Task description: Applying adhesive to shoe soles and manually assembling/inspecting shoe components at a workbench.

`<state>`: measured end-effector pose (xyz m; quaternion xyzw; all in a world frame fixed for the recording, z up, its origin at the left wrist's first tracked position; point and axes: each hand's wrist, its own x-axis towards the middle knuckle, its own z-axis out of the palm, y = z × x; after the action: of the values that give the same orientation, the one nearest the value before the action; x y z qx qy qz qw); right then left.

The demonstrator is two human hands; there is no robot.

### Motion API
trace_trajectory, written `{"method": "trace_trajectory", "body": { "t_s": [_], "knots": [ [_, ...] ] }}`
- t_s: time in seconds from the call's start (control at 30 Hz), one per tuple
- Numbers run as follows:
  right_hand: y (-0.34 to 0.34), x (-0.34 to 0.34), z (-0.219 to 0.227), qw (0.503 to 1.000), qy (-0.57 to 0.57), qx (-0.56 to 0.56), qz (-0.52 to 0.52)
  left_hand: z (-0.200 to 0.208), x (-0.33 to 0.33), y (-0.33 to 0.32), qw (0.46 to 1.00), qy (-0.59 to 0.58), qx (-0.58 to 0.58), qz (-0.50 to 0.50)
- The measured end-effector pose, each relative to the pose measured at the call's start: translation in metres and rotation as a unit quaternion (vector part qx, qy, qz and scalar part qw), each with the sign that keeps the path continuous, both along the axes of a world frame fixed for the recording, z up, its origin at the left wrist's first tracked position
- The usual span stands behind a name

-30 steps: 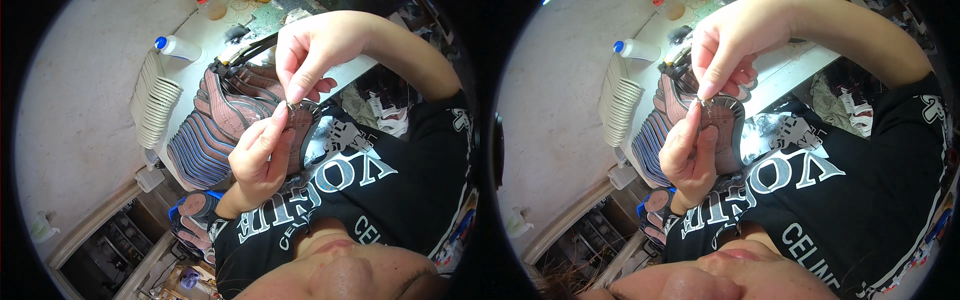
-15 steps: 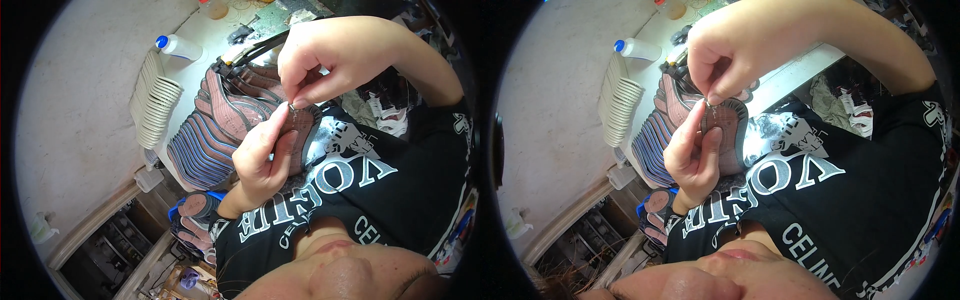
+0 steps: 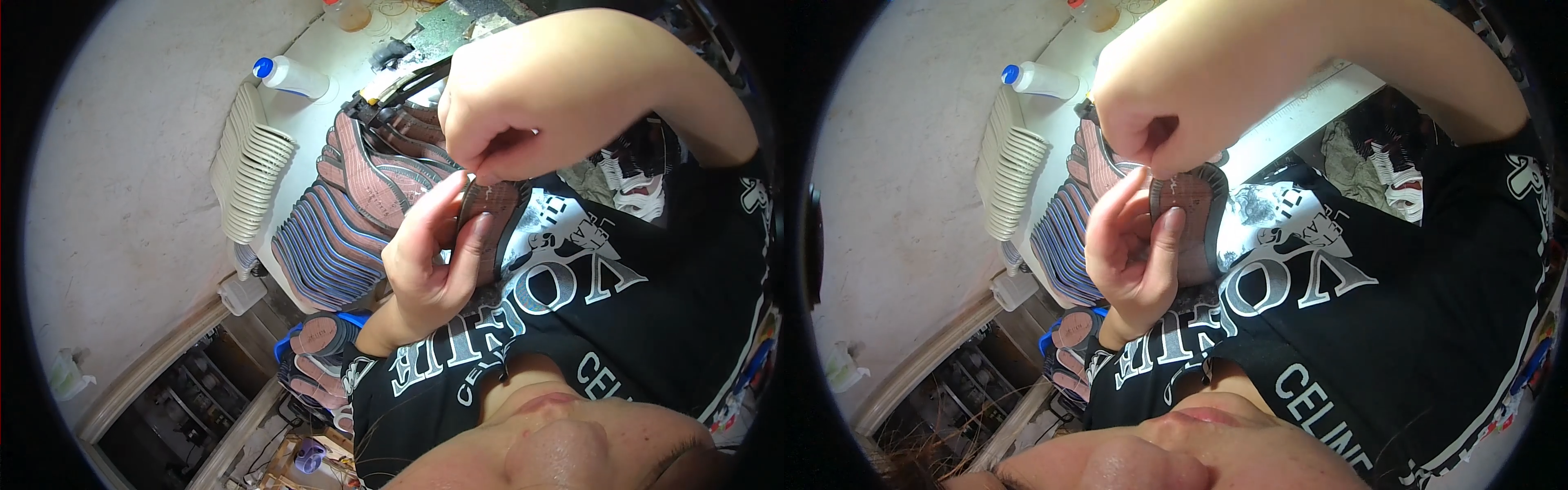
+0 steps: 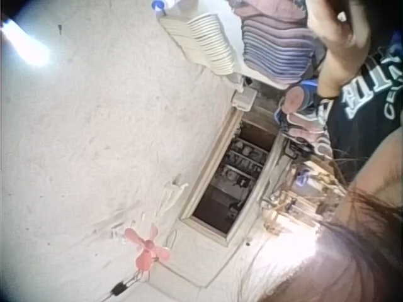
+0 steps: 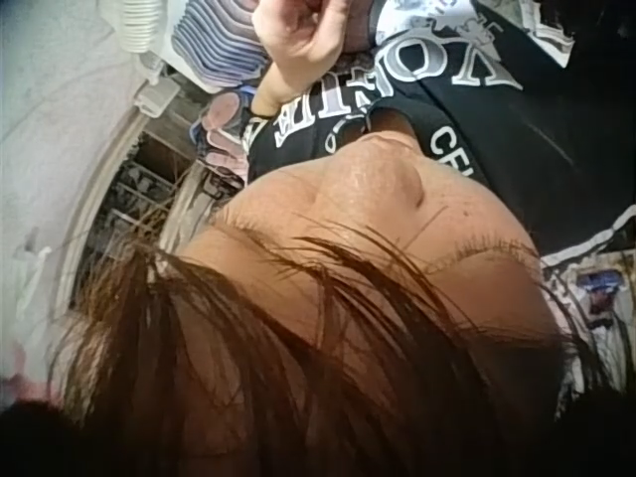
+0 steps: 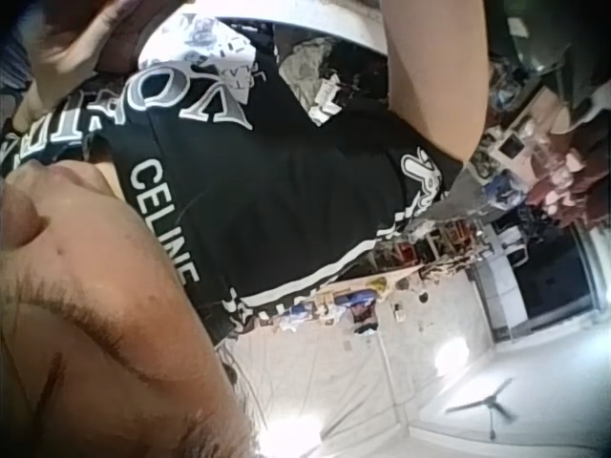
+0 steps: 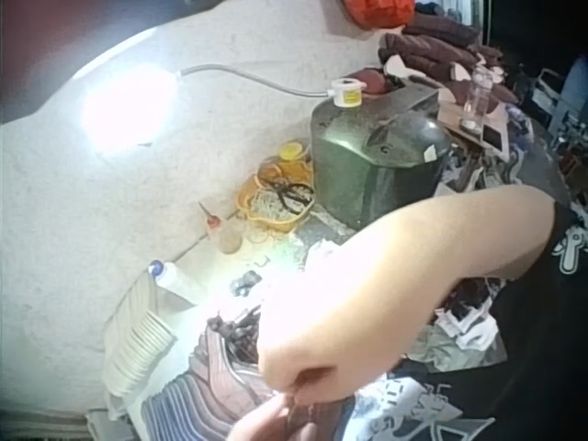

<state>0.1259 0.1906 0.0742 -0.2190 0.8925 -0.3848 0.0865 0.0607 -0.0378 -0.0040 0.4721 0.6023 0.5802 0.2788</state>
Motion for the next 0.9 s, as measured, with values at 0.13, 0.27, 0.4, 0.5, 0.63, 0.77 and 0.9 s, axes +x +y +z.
{"method": "trace_trajectory", "body": {
  "t_s": [0.13,0.27,0.4,0.5,0.63,0.77,0.9],
  "knots": [
    [-0.006,0.006,-0.002,0.998,0.023,-0.039,-0.053,0.007,-0.002,0.001,0.999,-0.025,0.018,-0.016],
    [0.005,0.007,-0.015,0.93,-0.257,-0.249,-0.079,-0.001,-0.007,0.005,0.996,0.069,0.055,-0.032],
    [0.008,0.013,-0.017,0.905,-0.316,-0.266,-0.1,0.007,-0.005,0.003,0.993,0.095,0.054,-0.033],
    [0.009,0.011,-0.015,0.904,-0.334,-0.249,-0.097,0.0,-0.005,0.005,0.993,0.089,0.069,-0.035],
    [-0.006,0.023,-0.01,0.99,-0.011,-0.085,-0.111,0.004,-0.009,0.003,0.994,0.095,0.032,-0.045],
    [-0.011,0.029,-0.013,0.983,0.056,-0.108,-0.138,0.005,-0.008,0.002,0.995,0.084,0.033,-0.035],
    [-0.001,0.018,-0.013,0.965,-0.114,-0.197,-0.129,0.001,-0.008,0.003,0.993,0.092,0.074,-0.026]
  ]
}}
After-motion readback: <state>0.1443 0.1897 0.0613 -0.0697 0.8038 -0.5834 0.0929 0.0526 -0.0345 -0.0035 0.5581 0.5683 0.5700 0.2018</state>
